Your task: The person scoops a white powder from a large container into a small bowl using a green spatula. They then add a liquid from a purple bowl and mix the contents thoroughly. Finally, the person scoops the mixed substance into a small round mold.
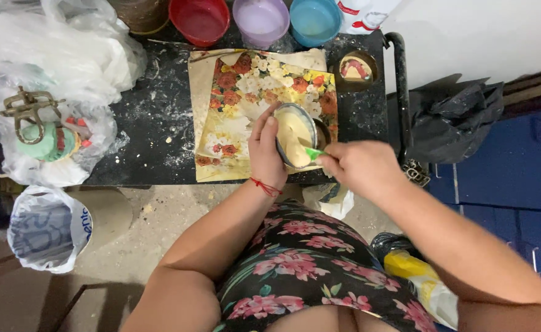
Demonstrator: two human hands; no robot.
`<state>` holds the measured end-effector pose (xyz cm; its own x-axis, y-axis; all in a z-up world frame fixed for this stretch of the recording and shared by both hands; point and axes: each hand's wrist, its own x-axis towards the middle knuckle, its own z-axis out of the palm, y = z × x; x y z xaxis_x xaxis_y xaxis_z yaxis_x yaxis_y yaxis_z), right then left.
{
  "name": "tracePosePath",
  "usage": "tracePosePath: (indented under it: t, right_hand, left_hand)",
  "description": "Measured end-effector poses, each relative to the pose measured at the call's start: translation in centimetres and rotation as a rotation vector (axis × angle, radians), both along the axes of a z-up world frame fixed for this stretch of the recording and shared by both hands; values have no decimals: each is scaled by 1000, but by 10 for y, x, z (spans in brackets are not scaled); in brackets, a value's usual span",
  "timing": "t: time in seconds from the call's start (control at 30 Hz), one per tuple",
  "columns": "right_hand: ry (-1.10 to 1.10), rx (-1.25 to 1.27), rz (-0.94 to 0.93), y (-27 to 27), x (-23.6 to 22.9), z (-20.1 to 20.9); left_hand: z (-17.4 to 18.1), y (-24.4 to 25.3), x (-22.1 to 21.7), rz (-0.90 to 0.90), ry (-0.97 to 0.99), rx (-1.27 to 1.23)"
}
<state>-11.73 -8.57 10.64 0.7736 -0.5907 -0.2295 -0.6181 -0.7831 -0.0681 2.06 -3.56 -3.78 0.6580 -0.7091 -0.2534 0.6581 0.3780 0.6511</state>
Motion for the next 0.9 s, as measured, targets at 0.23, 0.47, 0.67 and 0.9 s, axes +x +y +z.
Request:
tracePosePath:
  t: [0.23, 0.47, 0.67, 0.9]
  right_hand:
    - [-395, 553, -531, 5, -25, -61]
    - [-606, 595, -611, 1, -24, -16]
    - [-705, 357, -581, -32, -57, -64]
    - [-538, -170, -259, -36, -72, -142]
  left_hand:
    - [-3, -5, 1, 46, 100, -97]
    - [-15, -11, -4, -66, 322, -33]
    - [-33, 1, 30, 2, 379, 98]
    - [-39, 9, 38, 15, 325, 69]
